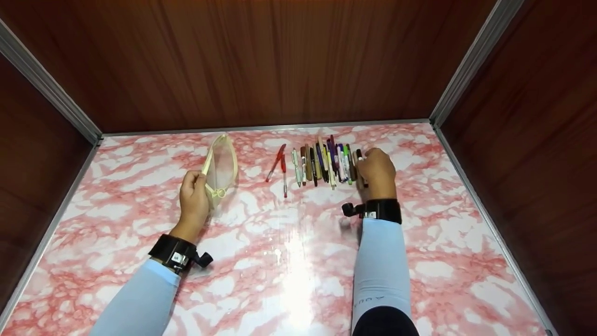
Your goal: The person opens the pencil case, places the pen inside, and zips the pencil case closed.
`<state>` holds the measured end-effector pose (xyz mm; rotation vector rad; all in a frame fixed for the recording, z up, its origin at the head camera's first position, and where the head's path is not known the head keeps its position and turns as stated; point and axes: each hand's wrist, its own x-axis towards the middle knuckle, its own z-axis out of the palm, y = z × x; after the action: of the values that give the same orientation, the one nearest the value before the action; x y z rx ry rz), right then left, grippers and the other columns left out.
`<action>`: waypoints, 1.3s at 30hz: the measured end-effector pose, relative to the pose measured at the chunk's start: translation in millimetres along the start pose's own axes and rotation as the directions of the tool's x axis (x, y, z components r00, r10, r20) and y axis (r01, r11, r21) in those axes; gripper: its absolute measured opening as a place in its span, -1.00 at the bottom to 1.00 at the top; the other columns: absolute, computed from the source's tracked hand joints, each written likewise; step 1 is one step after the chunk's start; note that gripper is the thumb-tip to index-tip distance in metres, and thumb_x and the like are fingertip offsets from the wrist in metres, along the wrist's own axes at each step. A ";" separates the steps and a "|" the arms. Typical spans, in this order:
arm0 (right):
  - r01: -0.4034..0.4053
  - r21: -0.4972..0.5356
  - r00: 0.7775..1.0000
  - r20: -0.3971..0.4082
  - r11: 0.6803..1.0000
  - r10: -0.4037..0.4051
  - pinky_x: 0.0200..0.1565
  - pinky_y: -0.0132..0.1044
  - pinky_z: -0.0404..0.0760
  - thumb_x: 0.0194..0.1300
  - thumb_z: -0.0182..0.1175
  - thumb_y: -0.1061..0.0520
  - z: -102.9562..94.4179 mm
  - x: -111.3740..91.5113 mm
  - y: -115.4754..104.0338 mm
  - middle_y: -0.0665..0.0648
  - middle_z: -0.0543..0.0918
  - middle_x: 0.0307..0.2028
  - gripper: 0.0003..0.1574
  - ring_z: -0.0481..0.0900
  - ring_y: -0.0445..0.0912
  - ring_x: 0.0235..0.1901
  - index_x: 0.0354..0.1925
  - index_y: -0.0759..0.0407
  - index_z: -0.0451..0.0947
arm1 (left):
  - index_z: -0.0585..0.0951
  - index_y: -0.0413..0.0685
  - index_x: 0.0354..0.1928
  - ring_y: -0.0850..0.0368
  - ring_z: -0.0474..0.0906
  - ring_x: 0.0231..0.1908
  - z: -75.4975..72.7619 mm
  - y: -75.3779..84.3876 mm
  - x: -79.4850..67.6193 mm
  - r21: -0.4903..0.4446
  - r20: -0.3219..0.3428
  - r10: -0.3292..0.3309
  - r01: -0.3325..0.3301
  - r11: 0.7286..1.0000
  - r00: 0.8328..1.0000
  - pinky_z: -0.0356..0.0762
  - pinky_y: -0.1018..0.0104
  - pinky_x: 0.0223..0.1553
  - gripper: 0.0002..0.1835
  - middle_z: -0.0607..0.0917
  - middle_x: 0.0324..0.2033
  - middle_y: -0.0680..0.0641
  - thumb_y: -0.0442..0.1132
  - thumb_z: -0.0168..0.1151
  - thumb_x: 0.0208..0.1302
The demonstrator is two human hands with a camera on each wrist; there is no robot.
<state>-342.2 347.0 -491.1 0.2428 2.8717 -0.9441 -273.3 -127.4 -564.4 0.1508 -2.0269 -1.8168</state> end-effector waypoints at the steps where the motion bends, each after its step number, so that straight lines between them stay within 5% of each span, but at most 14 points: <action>1: -0.005 0.004 1.000 0.009 1.000 0.005 0.29 0.23 0.63 0.68 0.14 -0.06 0.2 0.4 0.2 0.51 0.77 0.08 -0.19 0.71 0.27 -0.06 0.62 0.41 0.37 | 0.58 -0.22 0.00 0.13 0.49 -0.40 0.2 0.2 0.3 0.003 -0.003 0.002 -0.002 1.000 1.000 0.49 0.31 -0.33 -0.82 0.55 -0.21 -0.08 -0.25 0.07 0.73; 8: -0.020 0.001 1.000 0.019 1.000 0.020 0.52 0.37 0.51 0.67 0.15 -0.01 5.9 3.1 1.2 0.56 0.66 0.37 -0.15 0.66 0.40 0.28 0.65 0.47 0.30 | 0.57 -0.24 -0.01 0.12 0.48 -0.40 0.6 1.4 0.1 0.013 0.001 -0.001 0.001 1.000 1.000 0.49 0.30 -0.33 -0.81 0.52 -0.19 -0.08 -0.25 0.05 0.73; 11: -0.005 0.004 1.000 0.016 1.000 0.005 0.38 0.32 0.61 0.63 0.15 0.04 7.5 3.6 2.7 0.41 0.85 -0.09 -0.26 0.77 0.32 0.00 0.54 0.50 0.44 | 0.56 -0.27 0.01 0.12 0.47 -0.42 0.7 0.2 -0.2 0.020 0.011 -0.003 0.003 1.000 1.000 0.49 0.29 -0.33 -0.79 0.50 -0.19 -0.07 -0.24 0.04 0.73; 14: 0.006 0.035 1.000 0.015 0.999 -0.007 -0.04 0.10 0.71 0.62 0.16 0.08 8.4 2.5 3.3 0.08 0.65 -0.62 -0.54 0.68 0.09 -0.44 0.19 0.43 0.66 | 0.57 -0.29 0.02 0.10 0.49 -0.32 0.6 -1.4 0.4 0.021 0.014 0.004 -0.004 1.000 1.000 0.51 0.27 -0.23 -0.79 0.52 -0.15 -0.08 -0.24 0.06 0.73; 15: -0.002 0.057 1.000 0.024 0.998 0.000 -0.17 0.01 0.67 0.63 0.16 0.08 8.7 2.0 3.3 -0.02 0.53 -0.72 -0.62 0.58 0.00 -0.55 0.08 0.38 0.70 | 0.57 -0.29 0.02 0.07 0.50 -0.27 0.6 -1.9 0.8 0.020 0.014 0.008 -0.008 1.000 1.000 0.51 0.26 -0.18 -0.79 0.53 -0.14 -0.09 -0.25 0.07 0.72; 18: -0.017 0.128 0.999 0.045 0.992 0.011 -0.38 -0.12 0.58 0.65 0.14 0.10 9.8 0.4 3.7 0.03 0.57 -0.74 -0.66 0.57 -0.01 -0.65 -0.16 0.32 0.72 | 0.59 -0.30 0.01 0.04 0.53 -0.16 0.3 -2.2 1.4 0.019 0.010 0.016 -0.017 1.000 1.000 0.52 0.24 -0.08 -0.79 0.57 -0.11 -0.13 -0.25 0.10 0.72; 31: -0.080 0.210 0.997 0.024 0.974 0.077 -0.32 -0.13 0.64 0.63 0.08 0.16 5.5 0.0 1.8 0.21 0.78 -0.59 -0.61 0.74 0.11 -0.53 -0.04 0.42 0.75 | 0.59 -0.31 -0.02 0.02 0.52 -0.08 -1.0 -2.5 1.1 0.041 0.023 0.049 -0.050 0.998 0.999 0.49 0.23 0.03 -0.78 0.58 -0.07 -0.16 -0.25 0.09 0.71; 39: -0.094 0.299 0.991 -0.060 0.950 0.117 -0.05 -0.09 0.74 0.66 0.27 -0.07 4.3 0.6 -9.1 0.39 0.75 0.22 -0.37 0.73 0.13 -0.02 0.42 0.36 0.63 | 0.58 -0.34 -0.04 0.01 0.52 -0.06 -0.1 -3.3 1.0 0.023 0.020 0.051 -0.052 0.998 0.999 0.49 0.22 0.05 -0.79 0.56 -0.11 -0.16 -0.27 0.10 0.70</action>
<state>-344.2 337.3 -489.3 0.4628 2.7396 -1.3689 -274.8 -128.3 -567.4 0.0877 -2.0468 -1.7702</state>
